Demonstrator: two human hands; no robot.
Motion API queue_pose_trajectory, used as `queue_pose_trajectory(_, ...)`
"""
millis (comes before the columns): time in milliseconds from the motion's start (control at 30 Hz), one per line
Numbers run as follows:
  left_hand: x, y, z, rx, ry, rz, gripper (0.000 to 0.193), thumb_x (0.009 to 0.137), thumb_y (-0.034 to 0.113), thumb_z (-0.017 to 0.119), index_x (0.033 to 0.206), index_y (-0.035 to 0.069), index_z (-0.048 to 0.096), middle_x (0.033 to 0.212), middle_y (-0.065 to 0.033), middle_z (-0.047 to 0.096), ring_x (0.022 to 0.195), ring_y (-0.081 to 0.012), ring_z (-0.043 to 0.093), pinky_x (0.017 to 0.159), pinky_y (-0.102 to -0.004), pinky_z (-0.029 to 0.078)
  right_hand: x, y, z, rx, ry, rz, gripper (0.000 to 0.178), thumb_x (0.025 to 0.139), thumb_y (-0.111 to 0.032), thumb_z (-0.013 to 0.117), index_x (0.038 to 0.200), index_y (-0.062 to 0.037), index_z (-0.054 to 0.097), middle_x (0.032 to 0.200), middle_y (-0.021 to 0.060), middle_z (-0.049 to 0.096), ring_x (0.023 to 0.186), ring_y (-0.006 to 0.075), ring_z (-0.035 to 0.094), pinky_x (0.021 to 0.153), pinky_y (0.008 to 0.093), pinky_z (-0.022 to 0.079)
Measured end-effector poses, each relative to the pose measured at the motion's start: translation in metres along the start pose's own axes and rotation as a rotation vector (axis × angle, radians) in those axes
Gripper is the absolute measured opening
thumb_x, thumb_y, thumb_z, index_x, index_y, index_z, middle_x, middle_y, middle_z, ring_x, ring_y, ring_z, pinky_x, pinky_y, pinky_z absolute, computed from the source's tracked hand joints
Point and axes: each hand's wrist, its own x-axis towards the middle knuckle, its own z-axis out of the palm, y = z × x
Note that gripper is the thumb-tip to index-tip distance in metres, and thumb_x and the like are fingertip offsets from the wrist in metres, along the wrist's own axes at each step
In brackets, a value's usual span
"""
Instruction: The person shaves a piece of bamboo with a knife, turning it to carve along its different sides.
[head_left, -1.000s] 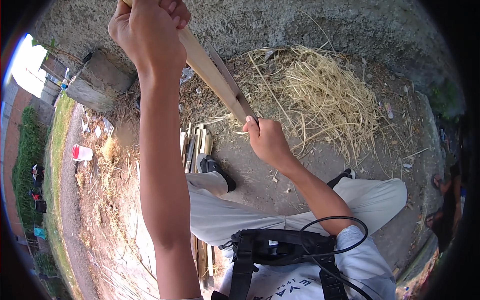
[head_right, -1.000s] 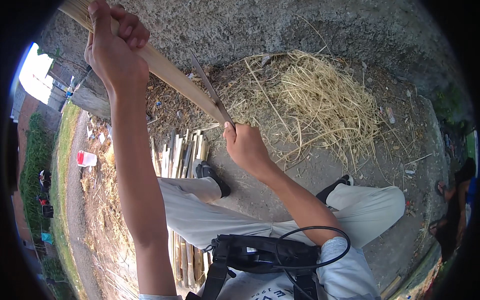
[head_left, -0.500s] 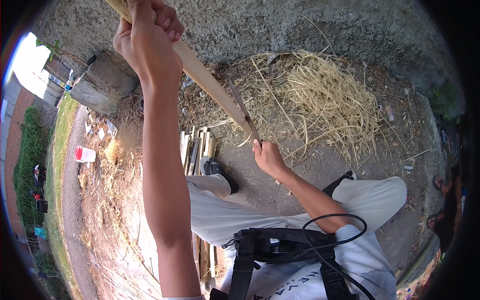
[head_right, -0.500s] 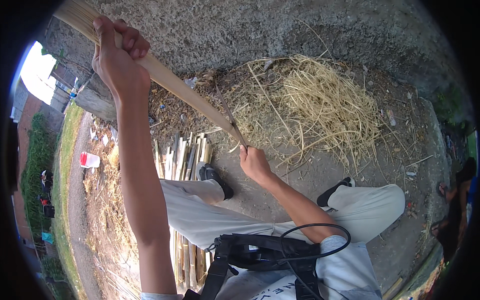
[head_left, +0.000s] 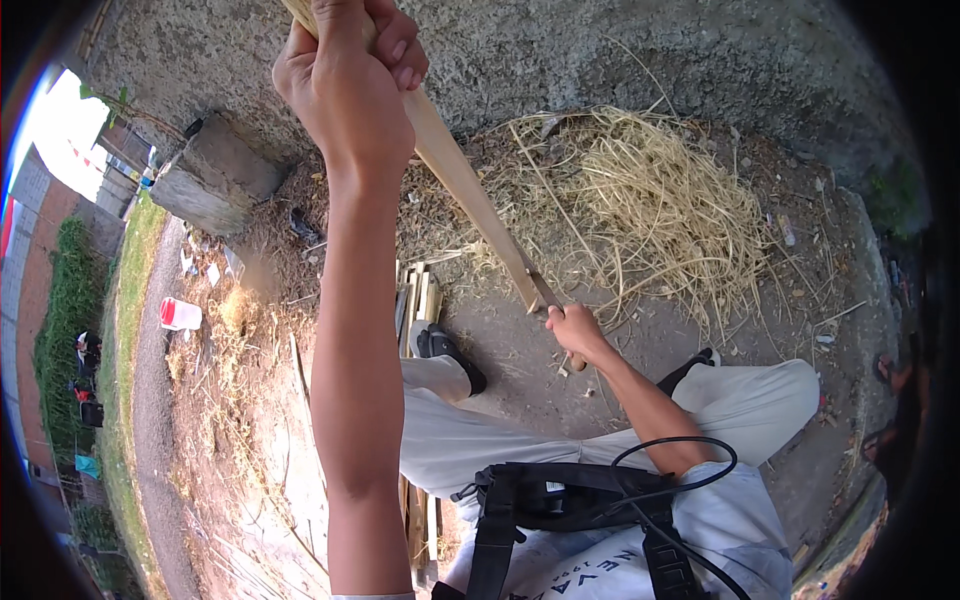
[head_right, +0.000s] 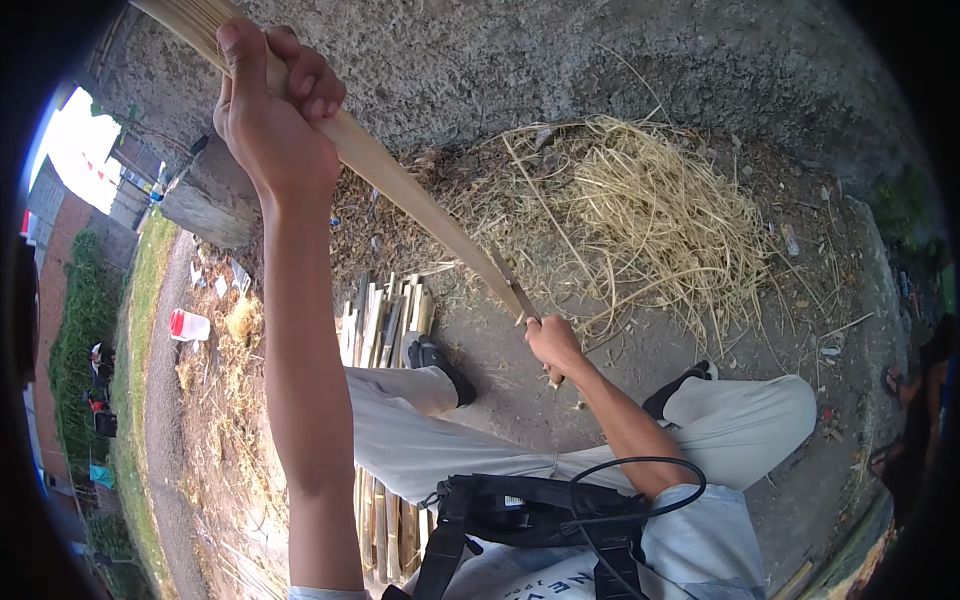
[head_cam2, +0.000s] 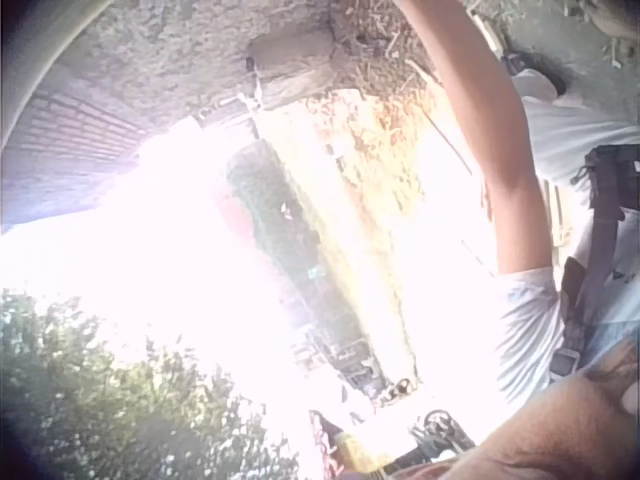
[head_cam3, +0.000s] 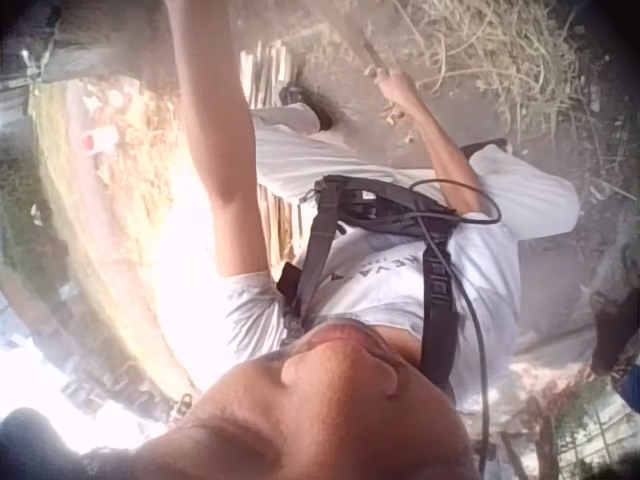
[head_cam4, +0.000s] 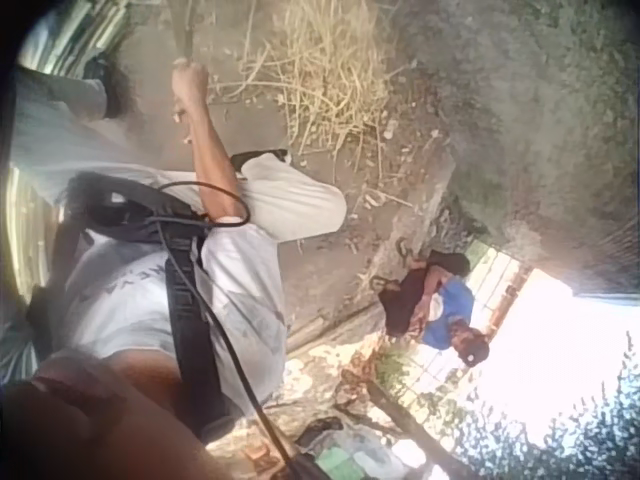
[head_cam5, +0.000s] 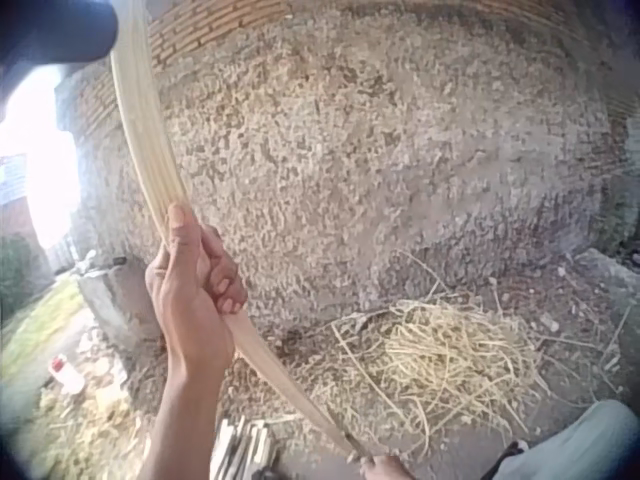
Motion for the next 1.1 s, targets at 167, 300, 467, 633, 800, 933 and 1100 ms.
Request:
queue_pose_trajectory(167, 0.005, -0.015, 0.023, 0.044, 0.083, 0.06, 0.044, 0.101, 0.047, 0.056, 0.077, 0.011, 0.05, 0.055, 0.0057, 0.038, 0.043, -0.004, 0.035, 0.04, -0.0196, 0.03, -0.03, -0.035, 0.0, 0.211, 0.143, -0.358, 0.04, 0.103, -0.03, 0.049, 0.085, 0.0013, 0.067, 0.055, 0.0112, 0.058, 0.05, 0.0246, 0.062, 0.05, 0.0365, 0.045)
queue_pose_trajectory(300, 0.012, -0.013, 0.01, 0.036, -0.006, 0.019, 0.034, 0.103, 0.04, 0.054, 0.093, 0.007, 0.051, 0.084, -0.0053, 0.051, 0.059, -0.0105, 0.04, 0.048, -0.0264, 0.034, -0.031, -0.034, 0.018, 0.214, 0.257, -0.609, 0.037, 0.104, -0.025, 0.047, 0.088, 0.0018, 0.067, 0.058, 0.0149, 0.061, 0.055, 0.0281, 0.065, 0.054, 0.0402, 0.048)
queue_pose_trajectory(467, 0.013, -0.008, 0.002, 0.048, 0.025, 0.011, 0.032, 0.103, 0.04, 0.055, 0.095, 0.009, 0.051, 0.085, -0.0043, 0.051, 0.06, -0.0103, 0.04, 0.048, -0.026, 0.034, 0.0, 0.025, 0.025, -0.027, -0.09, 0.014, 0.042, 0.103, -0.03, 0.047, 0.085, 0.0042, 0.065, 0.06, 0.0139, 0.063, 0.047, 0.0312, 0.062, 0.05, 0.0444, 0.051)
queue_pose_trajectory(633, 0.008, -0.014, 0.009, 0.053, 0.036, 0.026, 0.034, 0.1, 0.041, 0.059, 0.094, 0.008, 0.051, 0.084, -0.0042, 0.05, 0.06, -0.0102, 0.041, 0.047, -0.0257, 0.033, 0.003, 0.018, 0.018, 0.298, -0.012, -0.131, 0.046, 0.102, -0.035, 0.049, 0.083, 0.003, 0.065, 0.055, 0.0115, 0.059, 0.044, 0.0273, 0.059, 0.048, 0.0416, 0.049)
queue_pose_trajectory(800, 0.013, -0.012, -0.003, 0.065, 0.045, 0.001, 0.035, 0.1, 0.041, 0.06, 0.093, 0.008, 0.05, 0.083, -0.0035, 0.049, 0.059, -0.0105, 0.041, 0.048, -0.0256, 0.034, -0.011, -0.015, 0.001, 0.126, 0.131, -0.402, 0.039, 0.1, -0.032, 0.056, 0.084, 0.0029, 0.064, 0.057, 0.0126, 0.06, 0.049, 0.0236, 0.06, 0.051, 0.0377, 0.046)
queue_pose_trajectory(933, 0.014, -0.008, -0.011, 0.096, 0.064, 0.005, 0.033, 0.103, 0.038, 0.056, 0.092, 0.008, 0.049, 0.081, -0.0036, 0.049, 0.059, -0.0123, 0.041, 0.051, -0.0276, 0.037, -0.029, -0.013, 0.007, 0.204, 0.163, -0.516, 0.032, 0.099, -0.027, 0.059, 0.09, 0.0037, 0.064, 0.06, 0.012, 0.06, 0.052, 0.0229, 0.06, 0.053, 0.0379, 0.044)
queue_pose_trajectory(1100, 0.021, 0.003, -0.022, 0.216, -0.106, -0.113, 0.049, 0.102, 0.052, 0.047, 0.087, 0.005, 0.05, 0.067, -0.0067, 0.052, 0.059, -0.0175, 0.056, 0.056, -0.0339, 0.049, -0.034, -0.007, 0.015, 0.205, 0.148, -0.456, 0.031, 0.102, -0.028, 0.054, 0.107, 0.0005, 0.067, 0.061, 0.011, 0.061, 0.051, 0.0225, 0.059, 0.053, 0.0369, 0.044)
